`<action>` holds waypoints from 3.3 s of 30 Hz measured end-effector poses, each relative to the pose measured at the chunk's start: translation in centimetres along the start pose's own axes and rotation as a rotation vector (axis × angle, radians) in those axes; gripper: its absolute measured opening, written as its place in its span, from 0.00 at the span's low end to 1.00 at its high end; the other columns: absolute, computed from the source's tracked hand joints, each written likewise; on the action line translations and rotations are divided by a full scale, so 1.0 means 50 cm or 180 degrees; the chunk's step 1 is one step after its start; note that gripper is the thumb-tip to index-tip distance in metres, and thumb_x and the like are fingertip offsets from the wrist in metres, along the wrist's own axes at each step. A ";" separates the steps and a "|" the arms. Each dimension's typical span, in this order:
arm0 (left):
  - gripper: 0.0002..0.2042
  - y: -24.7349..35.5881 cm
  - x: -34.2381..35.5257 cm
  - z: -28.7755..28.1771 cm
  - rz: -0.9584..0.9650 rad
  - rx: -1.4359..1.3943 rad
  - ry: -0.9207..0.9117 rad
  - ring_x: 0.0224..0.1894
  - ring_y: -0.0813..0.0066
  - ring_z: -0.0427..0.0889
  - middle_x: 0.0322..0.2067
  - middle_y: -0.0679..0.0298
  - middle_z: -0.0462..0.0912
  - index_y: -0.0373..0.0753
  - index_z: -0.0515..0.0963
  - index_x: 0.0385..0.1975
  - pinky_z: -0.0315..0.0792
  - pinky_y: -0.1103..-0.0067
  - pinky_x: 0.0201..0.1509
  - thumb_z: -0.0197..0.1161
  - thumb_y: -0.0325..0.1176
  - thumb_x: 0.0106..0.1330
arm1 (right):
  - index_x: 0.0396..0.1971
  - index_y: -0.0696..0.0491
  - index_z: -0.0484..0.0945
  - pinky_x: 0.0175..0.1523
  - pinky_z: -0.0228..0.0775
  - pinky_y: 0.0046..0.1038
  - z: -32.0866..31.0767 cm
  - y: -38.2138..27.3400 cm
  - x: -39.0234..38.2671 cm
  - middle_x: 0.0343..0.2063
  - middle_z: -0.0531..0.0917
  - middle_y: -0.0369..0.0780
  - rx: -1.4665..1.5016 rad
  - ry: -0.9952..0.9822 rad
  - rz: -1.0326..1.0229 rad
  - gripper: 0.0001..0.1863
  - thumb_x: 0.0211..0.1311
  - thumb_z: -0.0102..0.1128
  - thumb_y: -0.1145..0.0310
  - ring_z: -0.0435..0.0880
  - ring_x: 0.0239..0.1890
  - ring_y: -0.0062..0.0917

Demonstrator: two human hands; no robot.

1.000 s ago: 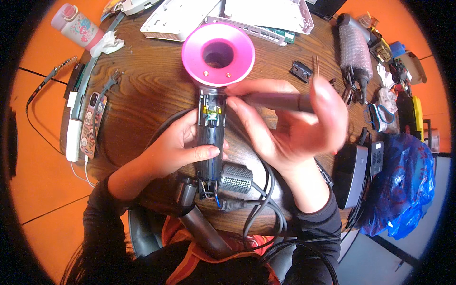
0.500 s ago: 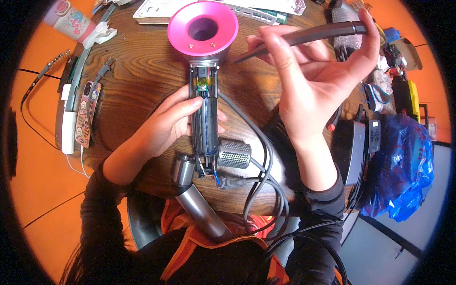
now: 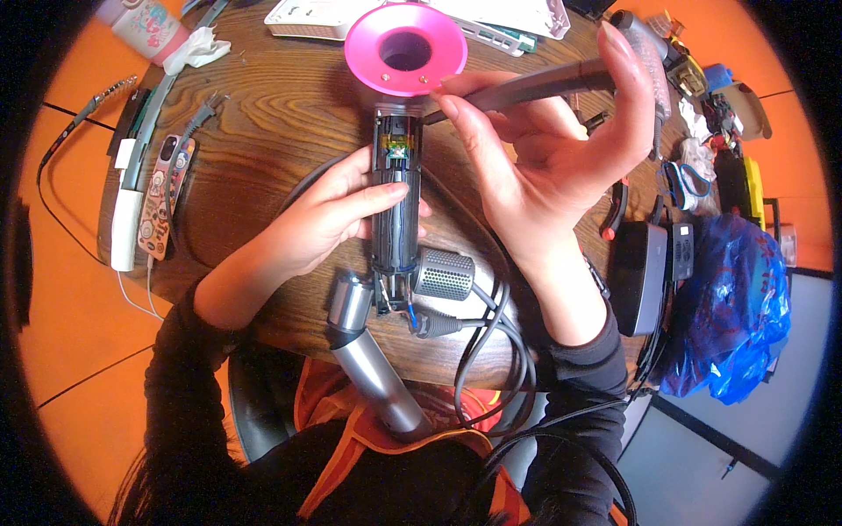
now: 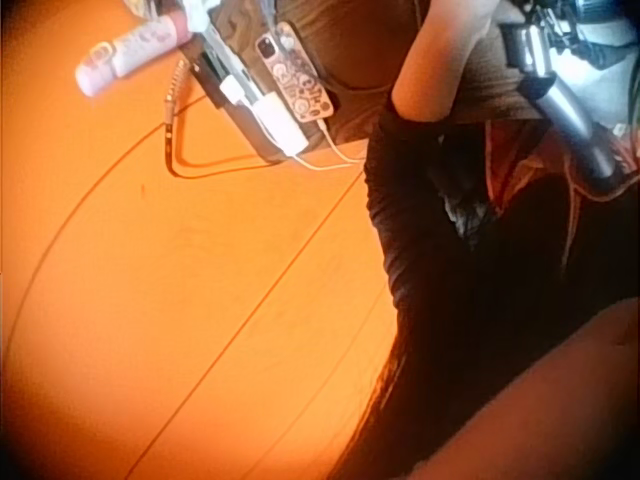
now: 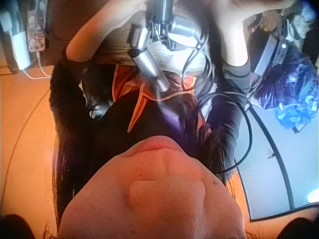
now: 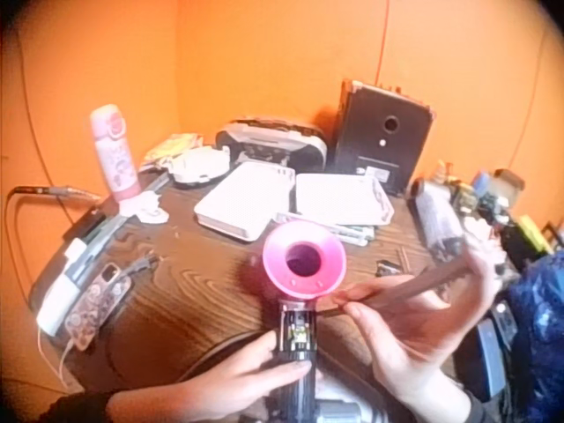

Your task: The person disassembles a hair dryer by removing the outer casing and then uses a screwdriver to remove screws from the internal housing. They continue to manipulate the internal components and wires while holding the device.

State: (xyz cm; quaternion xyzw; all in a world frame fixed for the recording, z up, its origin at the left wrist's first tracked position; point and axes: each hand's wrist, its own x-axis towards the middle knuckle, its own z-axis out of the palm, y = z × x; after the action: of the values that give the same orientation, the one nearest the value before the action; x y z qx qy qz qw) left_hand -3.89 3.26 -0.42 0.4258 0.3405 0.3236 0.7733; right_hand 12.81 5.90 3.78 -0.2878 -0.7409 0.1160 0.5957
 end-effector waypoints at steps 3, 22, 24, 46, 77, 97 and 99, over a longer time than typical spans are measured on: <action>0.15 0.001 0.000 0.000 -0.0036 0.0030 0.0018 0.36 0.70 0.79 0.37 0.57 0.76 0.38 0.61 0.47 0.75 0.75 0.39 0.51 0.35 0.63 | 0.58 0.44 0.34 0.35 0.76 0.29 -0.001 0.002 -0.002 0.35 0.75 0.54 -0.0064 -0.0127 -0.0063 0.45 0.50 0.53 0.88 0.81 0.31 0.35; 0.15 0.001 -0.001 0.001 0.0041 0.0011 0.0013 0.36 0.75 0.78 0.37 0.58 0.76 0.38 0.61 0.48 0.73 0.81 0.37 0.49 0.33 0.64 | 0.59 0.47 0.39 0.39 0.76 0.29 0.005 0.059 -0.022 0.35 0.75 0.48 0.0841 -0.0490 -0.0497 0.45 0.46 0.55 0.88 0.79 0.37 0.30; 0.14 0.000 -0.001 0.002 0.0092 -0.0043 -0.0018 0.36 0.75 0.78 0.36 0.59 0.76 0.38 0.62 0.48 0.73 0.82 0.36 0.49 0.33 0.64 | 0.57 0.52 0.50 0.39 0.76 0.26 -0.004 0.052 -0.024 0.34 0.76 0.47 0.0682 -0.0651 -0.0007 0.38 0.46 0.57 0.86 0.79 0.36 0.28; 0.06 0.015 -0.010 0.001 0.0975 0.2046 0.1576 0.22 0.84 0.75 0.25 0.66 0.77 0.32 0.75 0.30 0.69 0.89 0.28 0.61 0.25 0.55 | 0.39 0.58 0.62 0.33 0.72 0.18 -0.012 -0.008 -0.003 0.29 0.79 0.44 0.1583 -0.0258 0.1399 0.11 0.58 0.51 0.79 0.79 0.29 0.20; 0.09 0.020 -0.017 0.015 0.3797 0.3624 0.1790 0.28 0.72 0.72 0.28 0.58 0.74 0.31 0.75 0.36 0.68 0.82 0.33 0.52 0.16 0.57 | 0.36 0.54 0.65 0.19 0.63 0.15 -0.291 -0.002 -0.094 0.32 0.78 0.45 0.1566 0.2400 0.1335 0.07 0.61 0.50 0.71 0.80 0.26 0.24; 0.05 0.035 0.266 0.274 0.2366 0.4883 -0.0322 0.34 0.63 0.72 0.29 0.59 0.68 0.36 0.74 0.27 0.69 0.74 0.37 0.59 0.24 0.49 | 0.37 0.55 0.65 0.17 0.61 0.14 -0.317 -0.015 -0.099 0.29 0.79 0.43 0.1475 0.2880 0.1262 0.09 0.59 0.53 0.71 0.81 0.27 0.25; 0.04 0.024 0.304 0.289 0.2093 0.4590 -0.0383 0.36 0.63 0.72 0.29 0.59 0.68 0.36 0.75 0.25 0.69 0.73 0.38 0.59 0.24 0.48 | 0.36 0.55 0.65 0.17 0.62 0.13 -0.317 -0.014 -0.098 0.28 0.79 0.43 0.1479 0.2867 0.1292 0.09 0.59 0.53 0.71 0.81 0.26 0.25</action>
State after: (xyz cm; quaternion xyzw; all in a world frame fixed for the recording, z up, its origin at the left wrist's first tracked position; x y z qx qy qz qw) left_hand 15.92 9.45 2.68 0.9170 0.2806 0.2115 0.1888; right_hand 28.27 -0.16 4.33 -0.3070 -0.2970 0.2545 0.8676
